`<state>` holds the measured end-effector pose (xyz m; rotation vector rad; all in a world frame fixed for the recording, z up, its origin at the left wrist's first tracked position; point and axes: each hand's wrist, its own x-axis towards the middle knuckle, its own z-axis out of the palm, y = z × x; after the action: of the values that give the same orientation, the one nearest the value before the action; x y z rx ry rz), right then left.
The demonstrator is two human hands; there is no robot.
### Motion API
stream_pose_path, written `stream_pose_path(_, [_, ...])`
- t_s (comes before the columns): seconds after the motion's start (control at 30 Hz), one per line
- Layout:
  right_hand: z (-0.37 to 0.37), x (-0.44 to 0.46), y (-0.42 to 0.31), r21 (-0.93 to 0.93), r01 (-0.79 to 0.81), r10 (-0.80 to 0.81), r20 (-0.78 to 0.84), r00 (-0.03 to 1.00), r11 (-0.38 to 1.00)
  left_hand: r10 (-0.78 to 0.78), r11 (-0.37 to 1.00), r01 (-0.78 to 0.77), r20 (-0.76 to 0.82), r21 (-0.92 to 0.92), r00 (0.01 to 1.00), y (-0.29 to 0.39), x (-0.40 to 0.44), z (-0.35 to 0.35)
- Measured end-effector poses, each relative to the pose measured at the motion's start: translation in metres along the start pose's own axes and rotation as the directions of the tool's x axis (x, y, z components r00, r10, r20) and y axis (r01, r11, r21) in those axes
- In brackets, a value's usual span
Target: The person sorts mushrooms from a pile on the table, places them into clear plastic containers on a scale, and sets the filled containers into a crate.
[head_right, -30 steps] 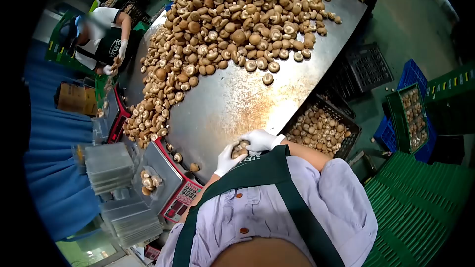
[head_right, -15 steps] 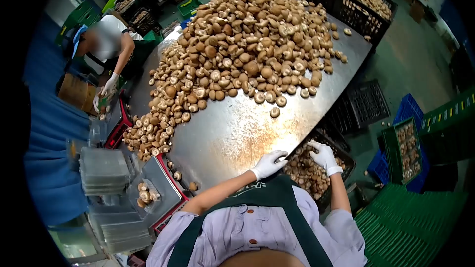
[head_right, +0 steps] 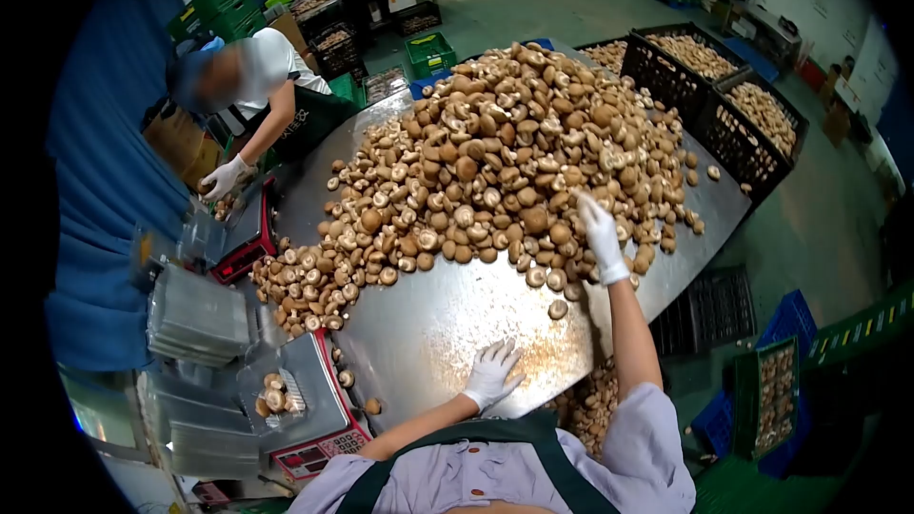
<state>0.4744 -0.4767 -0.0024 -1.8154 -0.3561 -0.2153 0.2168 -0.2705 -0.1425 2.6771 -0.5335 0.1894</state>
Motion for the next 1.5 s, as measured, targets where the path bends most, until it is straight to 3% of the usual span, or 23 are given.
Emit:
stream_pose_path(0.1, [0.0, 0.087, -0.011, 0.089, 0.017, -0.018, 0.01, 1.0, 0.996, -0.019, 1.0, 0.019, 0.008, -0.02, 1.0, 0.0, 0.001, 0.0])
stream_pose_path(0.2, [0.001, 0.16, -0.001, 0.022, 0.066, -0.065, -0.04, 0.997, 0.998, -0.026, 0.998, 0.025, -0.014, -0.056, 1.0, -0.005, 0.004, 0.001])
stream_pose_path(0.3, [0.001, 0.219, 0.019, 0.193, 0.068, -0.052, -0.087, 0.995, 0.979, -0.076, 0.973, 0.064, -0.044, -0.223, 0.996, -0.034, 0.056, -0.039])
stream_pose_path(0.37, [0.008, 0.239, 0.012, 0.198, 0.032, -0.018, -0.07, 0.997, 0.98, -0.073, 0.971, 0.053, -0.081, -0.234, 0.994, -0.081, 0.116, -0.064])
stream_pose_path(0.4, [0.016, 0.244, 0.009, 0.225, -0.048, 0.058, -0.041, 0.997, 0.973, -0.022, 0.986, -0.012, -0.201, -0.167, 0.979, -0.097, 0.156, -0.098])
stream_pose_path(0.43, [0.023, 0.25, 0.009, 0.25, -0.126, 0.134, -0.013, 0.991, 0.96, -0.087, 0.996, 0.082, -0.184, -0.032, 0.979, -0.11, 0.195, -0.126])
stream_pose_path(0.47, [0.031, 0.268, 0.043, 0.218, -0.038, 0.045, -0.026, 0.999, 0.975, -0.057, 0.987, 0.01, -0.295, -0.159, 0.954, -0.137, 0.232, -0.142])
stream_pose_path(0.57, [0.056, 0.261, 0.052, -0.327, 0.051, -0.075, -0.06, 0.995, 0.943, -0.143, 0.988, 0.107, -0.368, -0.114, 0.919, -0.188, 0.335, -0.203])
stream_pose_path(0.6, [0.061, 0.258, 0.058, -0.471, 0.118, -0.163, -0.056, 0.985, 0.874, -0.159, 0.97, 0.082, -0.344, -0.227, 0.926, -0.201, 0.368, -0.215])
stream_pose_path(0.63, [0.063, 0.256, 0.054, -0.454, 0.095, -0.134, -0.054, 0.99, 0.886, -0.174, 0.938, 0.059, -0.317, -0.341, 0.932, -0.211, 0.398, -0.223])
stream_pose_path(0.77, [0.063, 0.254, 0.052, -0.406, 0.047, -0.075, -0.053, 0.996, 0.913, -0.049, 0.951, 0.052, 0.018, -0.304, 0.999, -0.229, 0.479, -0.215])
stream_pose_path(0.97, [0.085, 0.238, 0.033, -0.438, 0.004, -0.044, -0.079, 0.996, 0.899, 0.034, 0.969, -0.025, 0.033, -0.248, 0.999, -0.251, 0.497, -0.206])
stream_pose_path(1.03, [0.091, 0.235, 0.041, -0.36, 0.014, -0.042, -0.07, 0.997, 0.933, 0.069, 0.914, -0.022, 0.1, -0.406, 0.993, -0.261, 0.49, -0.209])
stream_pose_path(1.1, [0.102, 0.226, 0.037, -0.272, -0.033, 0.011, -0.081, 0.997, 0.962, 0.084, 0.912, -0.02, 0.14, -0.409, 0.987, -0.265, 0.481, -0.214])
stream_pose_path(1.13, [0.112, 0.218, 0.036, -0.086, -0.069, 0.061, -0.096, 0.994, 0.994, 0.102, 0.913, -0.019, 0.181, -0.408, 0.978, -0.266, 0.477, -0.216])
stream_pose_path(1.23, [0.126, 0.199, 0.053, -0.414, -0.002, -0.026, -0.062, 0.998, 0.91, 0.103, 0.916, -0.028, 0.168, -0.4, 0.98, -0.277, 0.461, -0.211])
stream_pose_path(1.3, [0.146, 0.179, 0.037, -0.147, -0.059, 0.051, -0.053, 0.997, 0.987, 0.15, 0.911, -0.036, 0.25, -0.411, 0.957, -0.271, 0.438, -0.223])
stream_pose_path(1.4, [0.171, 0.156, 0.034, 0.072, 0.062, -0.063, 0.005, 0.998, 0.995, 0.172, 0.949, -0.105, 0.21, -0.297, 0.962, -0.277, 0.411, -0.219])
stream_pose_path(1.43, [0.178, 0.151, 0.036, 0.117, 0.05, -0.052, 0.015, 0.999, 0.992, 0.164, 0.911, -0.049, 0.252, -0.409, 0.954, -0.283, 0.397, -0.221])
stream_pose_path(1.5, [0.196, 0.143, 0.03, 0.054, 0.061, -0.063, 0.04, 0.997, 0.997, 0.149, 0.94, -0.096, 0.141, -0.327, 0.979, -0.298, 0.371, -0.22])
